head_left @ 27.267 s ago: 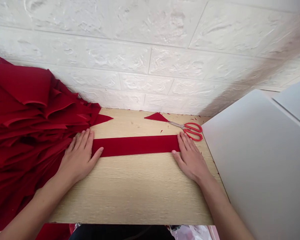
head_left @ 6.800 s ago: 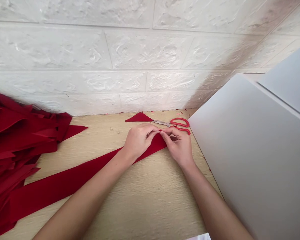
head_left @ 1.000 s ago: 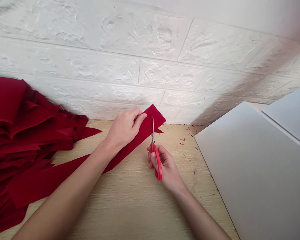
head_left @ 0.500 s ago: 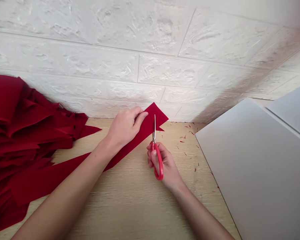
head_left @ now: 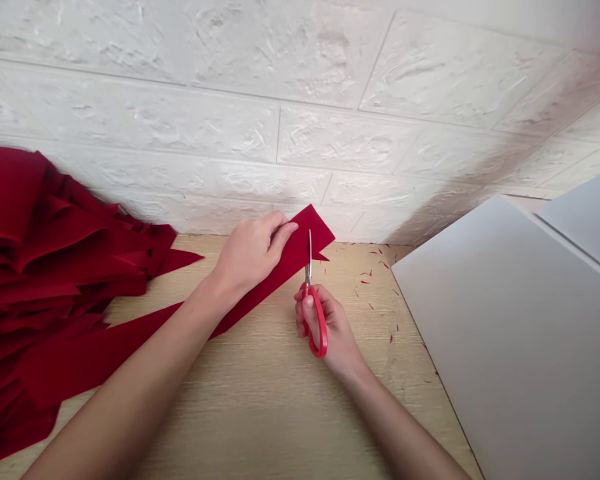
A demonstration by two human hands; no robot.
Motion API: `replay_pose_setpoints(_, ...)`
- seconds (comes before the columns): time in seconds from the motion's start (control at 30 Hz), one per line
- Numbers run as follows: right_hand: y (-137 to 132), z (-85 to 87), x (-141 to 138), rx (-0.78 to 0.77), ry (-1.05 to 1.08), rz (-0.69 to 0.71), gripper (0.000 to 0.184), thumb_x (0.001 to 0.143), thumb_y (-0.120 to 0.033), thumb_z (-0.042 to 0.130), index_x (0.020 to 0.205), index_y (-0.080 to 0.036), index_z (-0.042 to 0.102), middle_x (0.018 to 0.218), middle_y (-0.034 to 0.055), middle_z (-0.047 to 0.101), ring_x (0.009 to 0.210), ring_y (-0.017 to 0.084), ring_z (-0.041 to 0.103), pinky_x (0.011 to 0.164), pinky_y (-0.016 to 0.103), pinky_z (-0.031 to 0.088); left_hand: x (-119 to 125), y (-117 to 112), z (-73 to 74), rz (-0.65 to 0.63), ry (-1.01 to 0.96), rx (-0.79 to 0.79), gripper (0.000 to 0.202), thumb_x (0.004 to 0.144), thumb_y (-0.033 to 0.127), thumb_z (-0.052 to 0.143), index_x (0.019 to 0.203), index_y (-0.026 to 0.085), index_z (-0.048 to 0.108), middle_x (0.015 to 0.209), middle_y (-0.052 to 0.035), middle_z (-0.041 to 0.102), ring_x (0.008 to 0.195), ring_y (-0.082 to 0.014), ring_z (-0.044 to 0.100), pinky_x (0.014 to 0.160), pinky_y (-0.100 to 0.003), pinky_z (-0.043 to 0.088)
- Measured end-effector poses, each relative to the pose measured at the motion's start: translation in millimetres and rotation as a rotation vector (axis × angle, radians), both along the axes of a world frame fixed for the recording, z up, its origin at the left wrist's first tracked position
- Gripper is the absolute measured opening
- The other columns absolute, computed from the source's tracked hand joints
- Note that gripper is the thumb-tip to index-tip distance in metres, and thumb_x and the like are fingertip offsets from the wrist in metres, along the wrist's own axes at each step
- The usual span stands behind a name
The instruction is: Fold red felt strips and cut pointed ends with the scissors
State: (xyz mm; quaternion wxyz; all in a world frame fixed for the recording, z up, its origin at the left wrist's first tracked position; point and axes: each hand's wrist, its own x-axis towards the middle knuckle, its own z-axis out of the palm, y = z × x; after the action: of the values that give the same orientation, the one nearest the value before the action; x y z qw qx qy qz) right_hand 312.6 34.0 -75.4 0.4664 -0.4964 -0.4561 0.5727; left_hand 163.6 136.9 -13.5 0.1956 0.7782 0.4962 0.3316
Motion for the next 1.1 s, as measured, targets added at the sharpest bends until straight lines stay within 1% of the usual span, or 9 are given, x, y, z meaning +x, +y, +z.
replay_pose_setpoints(0.1, 1.2, -3.2, 0.5, 0.007, -0.002, 0.012, 0.053, 0.084, -0.074, 0.060, 0.084, -0.022, 0.049, 0.062, -0.0069, 0.047, 0.049, 0.008, 0.043, 0.047, 0.023, 0.035, -0.5, 1.3, 0.2, 0.000, -0.001, 0.005, 0.034, 0.098, 0.037, 0.045, 0.068, 0.021, 0.046, 0.056, 0.0034, 0.047, 0.053, -0.0123, 0.038, 0.057, -0.031, 0.028)
replay_pose_setpoints(0.2, 1.4, -3.1, 0.5, -0.005, -0.003, 0.006, 0.053, 0.083, -0.074, 0.061, 0.082, -0.022, 0.048, 0.062, -0.0069, 0.048, 0.048, 0.008, 0.044, 0.046, 0.023, 0.036, -0.9, 2.0, -0.6, 0.000, 0.006, 0.010, 0.034, 0.098, 0.036, 0.045, 0.068, 0.021, 0.045, 0.055, 0.0033, 0.046, 0.053, -0.0125, 0.038, 0.057, -0.031, 0.027)
replay_pose_setpoints(0.3, 0.0, -0.4, -0.4, -0.025, 0.001, -0.007, 0.054, 0.083, -0.074, 0.062, 0.082, -0.022, 0.048, 0.062, -0.0066, 0.048, 0.049, 0.008, 0.045, 0.048, 0.024, 0.037, -0.3, 1.0, -2.3, -0.011, 0.010, 0.005, 0.034, 0.099, 0.037, 0.045, 0.068, 0.021, 0.044, 0.056, 0.0032, 0.046, 0.053, -0.0126, 0.037, 0.057, -0.031, 0.027)
replay_pose_setpoints(0.47, -1.6, 3.8, -0.9, -0.033, 0.010, -0.002, 0.053, 0.086, -0.075, 0.056, 0.086, -0.022, 0.051, 0.068, -0.0040, 0.052, 0.055, 0.010, 0.049, 0.053, 0.026, 0.040, 2.5, -0.8, -4.5, -0.039, 0.018, 0.009, 0.036, 0.099, 0.037, 0.045, 0.067, 0.021, 0.043, 0.059, 0.0021, 0.049, 0.055, -0.0131, 0.039, 0.058, -0.032, 0.028)
replay_pose_setpoints(0.63, 1.8, -1.8, -0.1, -0.015, -0.005, -0.016, 0.054, 0.083, -0.075, 0.060, 0.083, -0.023, 0.047, 0.063, -0.0063, 0.049, 0.049, 0.009, 0.046, 0.047, 0.024, 0.037, 3.1, 0.1, -4.3, -0.044, 0.025, -0.002, 0.037, 0.099, 0.038, 0.046, 0.066, 0.021, 0.044, 0.058, 0.0023, 0.049, 0.054, -0.0131, 0.038, 0.058, -0.032, 0.027)
replay_pose_setpoints(0.77, 2.8, -5.7, -0.2, 0.004, -0.022, -0.024, 0.054, 0.084, -0.076, 0.058, 0.082, -0.023, 0.047, 0.062, -0.0071, 0.049, 0.045, 0.008, 0.044, 0.044, 0.023, 0.037, 1.9, 1.2, -3.7, -0.034, 0.020, -0.014, 0.037, 0.099, 0.037, 0.045, 0.067, 0.021, 0.043, 0.060, 0.0023, 0.050, 0.056, -0.0129, 0.040, 0.058, -0.031, 0.028)
replay_pose_setpoints(0.97, 1.1, 0.6, -0.3, -0.032, -0.019, -0.051, 0.053, 0.083, -0.073, 0.062, 0.081, -0.023, 0.048, 0.062, -0.0069, 0.050, 0.047, 0.008, 0.045, 0.046, 0.023, 0.039, 2.2, 0.3, -4.3, -0.052, 0.020, -0.024, 0.037, 0.099, 0.037, 0.045, 0.066, 0.021, 0.042, 0.058, 0.0024, 0.049, 0.055, -0.0128, 0.039, 0.058, -0.032, 0.028)
replay_pose_setpoints(1.1, 3.3, 3.8, 1.9, -0.026, -0.012, -0.030, 0.054, 0.083, -0.075, 0.061, 0.081, -0.023, 0.047, 0.063, -0.0062, 0.051, 0.048, 0.009, 0.047, 0.047, 0.024, 0.039, 4.7, -1.6, -5.2, -0.080, 0.023, -0.027, 0.037, 0.099, 0.036, 0.045, 0.066, 0.021, 0.042, 0.056, 0.0028, 0.047, 0.053, -0.0126, 0.039, 0.057, -0.032, 0.027)
